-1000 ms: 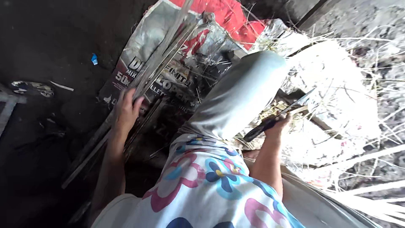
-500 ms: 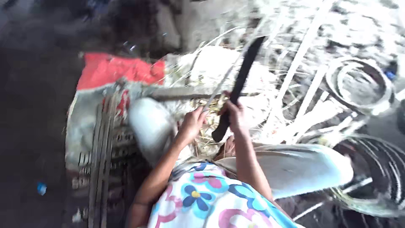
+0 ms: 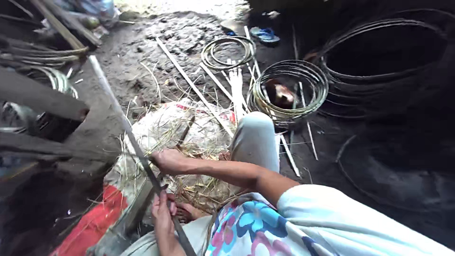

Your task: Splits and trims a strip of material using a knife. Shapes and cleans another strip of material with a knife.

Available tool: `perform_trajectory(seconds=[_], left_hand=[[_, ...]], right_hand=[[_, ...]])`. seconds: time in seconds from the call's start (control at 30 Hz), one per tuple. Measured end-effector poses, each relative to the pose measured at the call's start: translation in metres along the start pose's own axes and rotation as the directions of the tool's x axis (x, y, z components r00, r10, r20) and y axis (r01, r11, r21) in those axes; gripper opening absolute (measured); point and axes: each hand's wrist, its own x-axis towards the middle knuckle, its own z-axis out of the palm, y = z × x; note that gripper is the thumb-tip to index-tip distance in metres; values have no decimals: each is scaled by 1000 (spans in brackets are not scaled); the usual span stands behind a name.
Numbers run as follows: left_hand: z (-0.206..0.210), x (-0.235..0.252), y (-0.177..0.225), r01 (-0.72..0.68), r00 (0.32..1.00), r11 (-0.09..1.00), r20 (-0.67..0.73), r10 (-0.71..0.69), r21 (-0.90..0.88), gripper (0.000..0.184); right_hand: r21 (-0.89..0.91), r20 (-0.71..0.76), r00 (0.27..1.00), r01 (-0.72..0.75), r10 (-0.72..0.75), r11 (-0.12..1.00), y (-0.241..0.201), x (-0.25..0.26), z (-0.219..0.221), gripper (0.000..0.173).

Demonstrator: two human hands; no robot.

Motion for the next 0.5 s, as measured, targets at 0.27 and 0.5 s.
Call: perform_trajectory(seconds=[0.27,0.5], left_hand=[[19,21,52,9,931,747,-277,236,664,28],[19,8,51,-32,905,716,-284,316,698,33]], right_hand=[[-483,139,975,222,-176,847,-15,-35,-12,23],[-567,159,969,246,-188,786,-13,-16,-23,25]])
